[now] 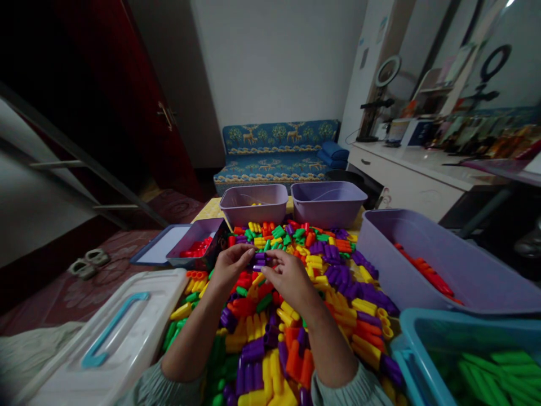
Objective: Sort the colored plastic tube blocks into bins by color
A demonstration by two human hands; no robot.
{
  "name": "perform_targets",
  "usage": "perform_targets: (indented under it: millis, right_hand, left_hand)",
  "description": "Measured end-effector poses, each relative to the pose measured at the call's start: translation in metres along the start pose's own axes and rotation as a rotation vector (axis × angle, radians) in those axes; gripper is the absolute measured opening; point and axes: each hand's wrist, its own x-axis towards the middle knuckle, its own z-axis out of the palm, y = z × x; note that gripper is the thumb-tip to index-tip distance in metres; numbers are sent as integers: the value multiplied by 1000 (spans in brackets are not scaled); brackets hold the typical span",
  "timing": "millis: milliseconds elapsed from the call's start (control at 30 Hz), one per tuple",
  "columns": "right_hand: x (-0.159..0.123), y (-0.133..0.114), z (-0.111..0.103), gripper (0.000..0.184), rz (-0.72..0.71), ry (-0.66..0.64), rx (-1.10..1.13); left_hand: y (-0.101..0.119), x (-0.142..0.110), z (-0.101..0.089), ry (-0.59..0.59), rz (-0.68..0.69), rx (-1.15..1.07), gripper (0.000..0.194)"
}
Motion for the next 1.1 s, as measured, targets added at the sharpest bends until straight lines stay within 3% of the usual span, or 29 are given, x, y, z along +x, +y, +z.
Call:
perform_targets:
  millis: [333, 700, 1100]
  right_hand:
    - [1, 1, 1, 37, -18, 7, -7]
    - [0, 4, -1, 26, -43, 11, -25]
    - [4, 9, -8, 21, 23, 63, -53]
  left_hand:
    - [4, -1, 1, 15, 17, -17, 33]
    - [7, -3, 4, -55, -32, -26, 41]
    - [1, -2, 1, -122, -107, 55, 51]
